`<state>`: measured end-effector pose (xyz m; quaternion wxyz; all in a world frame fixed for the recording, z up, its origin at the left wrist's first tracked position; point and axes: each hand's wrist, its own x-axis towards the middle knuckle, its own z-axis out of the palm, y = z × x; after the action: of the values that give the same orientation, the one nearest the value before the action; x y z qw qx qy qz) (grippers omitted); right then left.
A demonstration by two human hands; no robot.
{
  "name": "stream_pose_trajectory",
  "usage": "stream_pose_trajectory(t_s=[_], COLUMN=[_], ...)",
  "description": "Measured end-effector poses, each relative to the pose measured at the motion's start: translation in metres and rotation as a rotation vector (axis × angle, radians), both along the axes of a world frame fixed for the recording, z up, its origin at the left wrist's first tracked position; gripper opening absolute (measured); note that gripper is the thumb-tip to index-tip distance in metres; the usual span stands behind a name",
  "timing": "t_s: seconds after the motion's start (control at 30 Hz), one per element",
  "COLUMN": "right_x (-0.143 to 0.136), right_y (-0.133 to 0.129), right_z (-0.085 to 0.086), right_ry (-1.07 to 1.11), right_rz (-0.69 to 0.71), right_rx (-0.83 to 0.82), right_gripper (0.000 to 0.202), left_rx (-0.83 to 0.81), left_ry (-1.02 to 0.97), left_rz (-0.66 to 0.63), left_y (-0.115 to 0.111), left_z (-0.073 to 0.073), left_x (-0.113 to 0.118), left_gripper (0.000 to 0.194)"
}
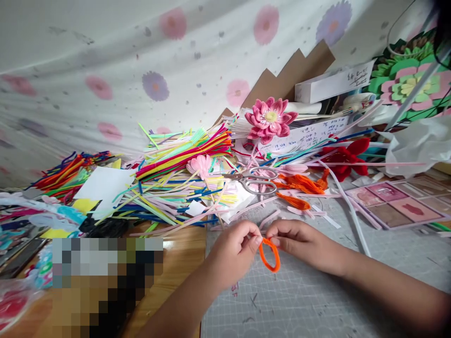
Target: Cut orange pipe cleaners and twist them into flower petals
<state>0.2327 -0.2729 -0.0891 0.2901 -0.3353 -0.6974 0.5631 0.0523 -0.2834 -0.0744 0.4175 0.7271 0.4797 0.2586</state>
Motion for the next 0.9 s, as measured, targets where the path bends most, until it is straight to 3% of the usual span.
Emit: stream_pose_trajectory(t_s=[0.07, 0.2, 0.33, 0.47, 0.63, 0.77, 0.9], right_x=[0.001, 0.0, -0.002, -0.001, 0.0, 0.002, 0.006], right_y=[-0.001, -0.002, 0.0, 0.003, 0.004, 0.005, 0.006], right_z=[0.003, 0.004, 0.001, 0.001, 0.004, 0.005, 0.004], right_ry=[0.03, -0.004, -0.125, -0.196, -0.183, -0.127, -0.138], right_rz=[0.026, 0.075, 0.06, -0.011, -0.053, -0.063, -0.084], right_rx=[-0.055, -0.124, -0.02, 0.198, 0.324, 0.465, 0.585], right_gripper=[0.02, 0.026, 0.025, 0.021, 0.02, 0.015, 0.011], left_rx=[0.148, 0.21, 0.23, 0.039, -0.365, -0.465, -0.573], left_ry=[0.078, 0.137, 0.104, -0.064, -0.507, -0.71, -0.777], left_rz=[-0.001, 0.015, 0.036, 0.093, 0.152, 0.13, 0.164], left_y=[-0.002, -0.007, -0.009, -0.007, 0.0, 0.002, 0.004], left_z=[0.0, 0.0, 0.0, 0.0, -0.003, -0.005, -0.005], left_x=[0.0, 0.003, 0.005, 0.007, 0.008, 0.006, 0.006], left_gripper=[0.011, 0.013, 0.014, 0.015, 0.008, 0.008, 0.006])
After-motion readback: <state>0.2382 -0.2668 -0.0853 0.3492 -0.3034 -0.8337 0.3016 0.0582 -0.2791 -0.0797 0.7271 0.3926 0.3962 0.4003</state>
